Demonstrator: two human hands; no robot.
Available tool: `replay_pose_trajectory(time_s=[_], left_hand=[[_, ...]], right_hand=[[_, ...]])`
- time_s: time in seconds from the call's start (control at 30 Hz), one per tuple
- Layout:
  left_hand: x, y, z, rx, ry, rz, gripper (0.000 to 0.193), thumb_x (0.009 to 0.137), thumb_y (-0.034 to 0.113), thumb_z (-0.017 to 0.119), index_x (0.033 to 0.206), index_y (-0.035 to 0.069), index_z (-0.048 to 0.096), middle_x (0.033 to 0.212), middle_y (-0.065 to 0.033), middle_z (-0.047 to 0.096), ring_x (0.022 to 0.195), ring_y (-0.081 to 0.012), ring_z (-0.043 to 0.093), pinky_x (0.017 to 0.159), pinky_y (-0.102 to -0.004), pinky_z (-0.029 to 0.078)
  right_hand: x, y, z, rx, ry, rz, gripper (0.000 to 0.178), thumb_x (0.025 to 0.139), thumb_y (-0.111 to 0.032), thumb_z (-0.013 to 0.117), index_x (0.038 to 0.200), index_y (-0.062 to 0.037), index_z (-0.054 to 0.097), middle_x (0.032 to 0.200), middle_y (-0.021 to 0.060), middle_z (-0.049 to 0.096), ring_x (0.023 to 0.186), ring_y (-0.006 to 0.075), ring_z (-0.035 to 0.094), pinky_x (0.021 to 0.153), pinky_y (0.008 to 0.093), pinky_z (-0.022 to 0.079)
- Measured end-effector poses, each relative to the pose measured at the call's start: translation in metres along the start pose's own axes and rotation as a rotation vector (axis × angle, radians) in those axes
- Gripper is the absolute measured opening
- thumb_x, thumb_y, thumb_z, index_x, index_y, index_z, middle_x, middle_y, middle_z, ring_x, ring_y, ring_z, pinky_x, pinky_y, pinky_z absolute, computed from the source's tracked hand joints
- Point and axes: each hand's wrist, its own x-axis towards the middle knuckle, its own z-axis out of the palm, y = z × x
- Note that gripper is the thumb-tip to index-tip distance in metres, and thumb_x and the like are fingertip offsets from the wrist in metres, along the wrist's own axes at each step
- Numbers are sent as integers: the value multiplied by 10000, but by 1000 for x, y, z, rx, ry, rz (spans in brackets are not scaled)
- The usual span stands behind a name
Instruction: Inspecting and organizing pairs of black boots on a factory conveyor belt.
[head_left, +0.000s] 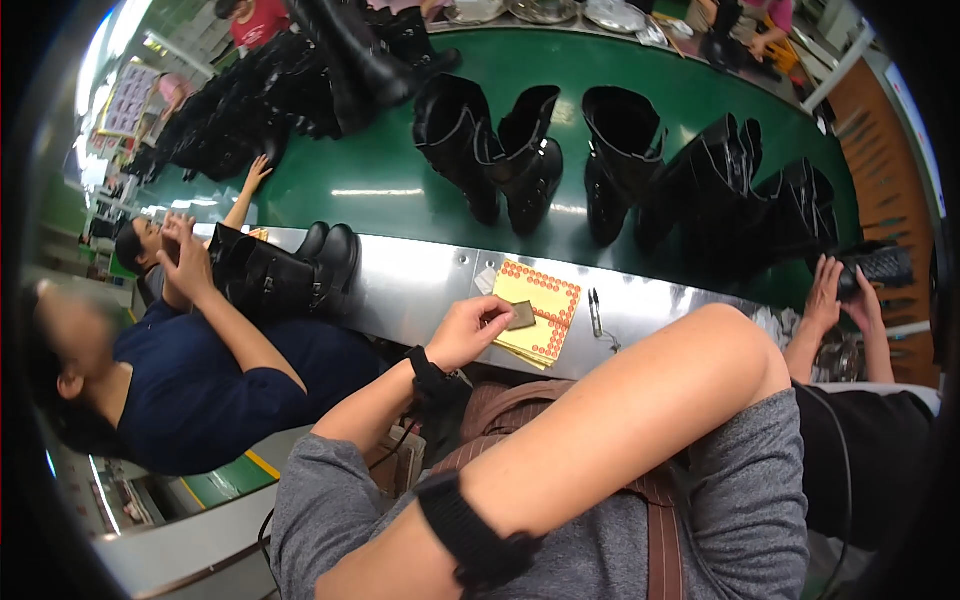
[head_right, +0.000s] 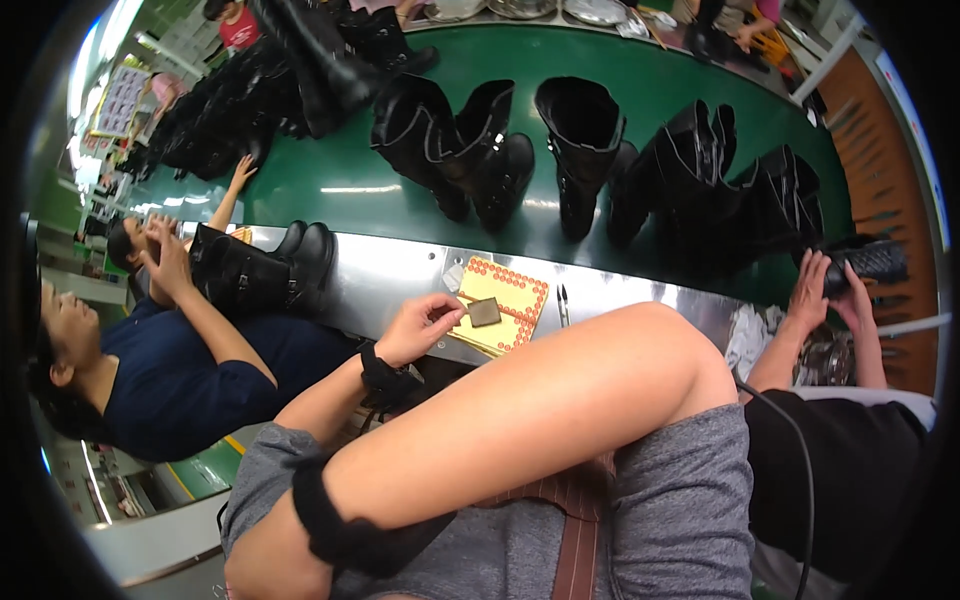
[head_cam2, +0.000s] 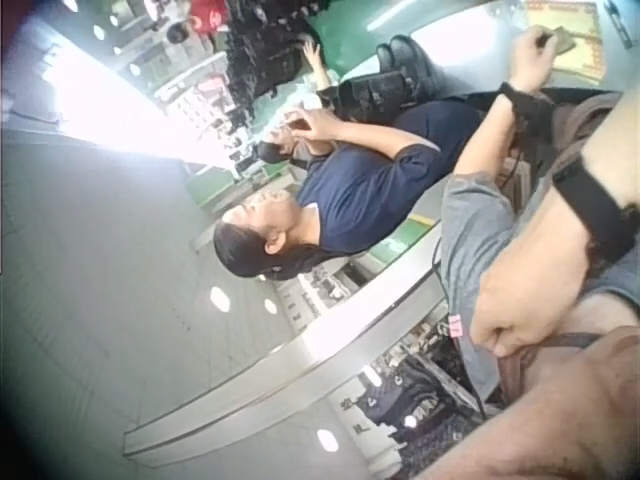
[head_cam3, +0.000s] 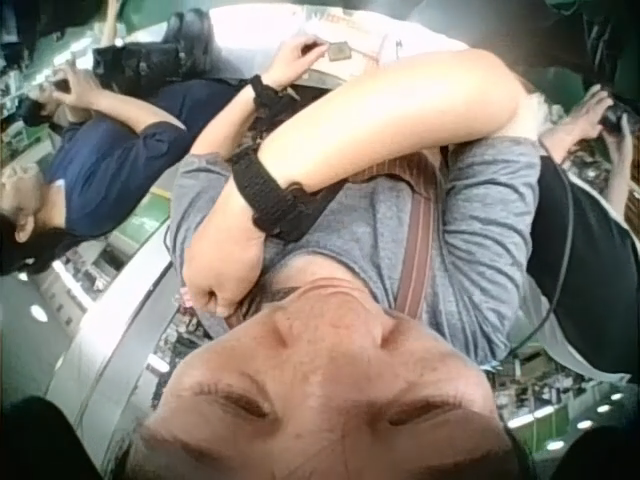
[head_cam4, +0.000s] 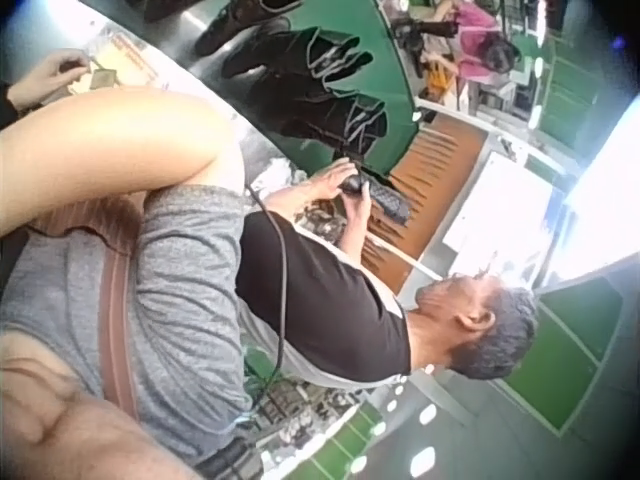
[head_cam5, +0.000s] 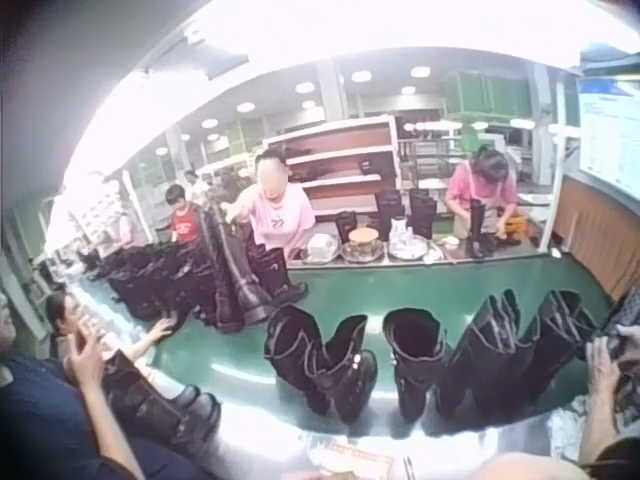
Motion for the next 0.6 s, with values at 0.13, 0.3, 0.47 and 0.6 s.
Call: replay_pose_trajectory(time_s=[0.13, 0.3, 0.47, 0.6], left_hand=[[8, -8, -13, 13, -22, 3, 169, 953, 135, 623, 1013, -19, 660, 872, -27, 680, 798, -74, 612, 746, -235, 497], [22, -34, -24, -140, 30, -35, 156, 949, 139, 630, 1011, -1, 661, 831, -12, 657, 757, -77, 592, 703, -235, 489], [30, -94, -12, 49, 241, -109, 244, 864, 143, 680, 1047, -15, 647, 770, -56, 643, 698, -152, 618, 658, -286, 511], [31, -156, 18, 339, 219, -342, 543, 868, 265, 669, 1300, -18, 500, 1082, -206, 607, 942, -317, 625, 824, -401, 504]], right_hand=[[-2, 16, -8, -145, 226, -20, 339, 801, -210, 711, 1069, -28, 613, 1004, 156, 593, 1012, 324, 554, 832, 425, 466], [-102, 11, -47, -529, 559, 244, 296, 862, -164, 669, 1116, -39, 585, 1111, 144, 586, 1055, 304, 568, 890, 420, 452], [-242, 6, -56, -320, 1157, 717, 228, 967, -169, 584, 1137, -22, 616, 1067, 39, 629, 997, 115, 585, 881, 262, 464], [-351, 67, -6, 74, 1668, 1237, 395, 989, -290, 561, 1293, -43, 513, 1118, 53, 605, 1012, 127, 577, 857, 283, 485]])
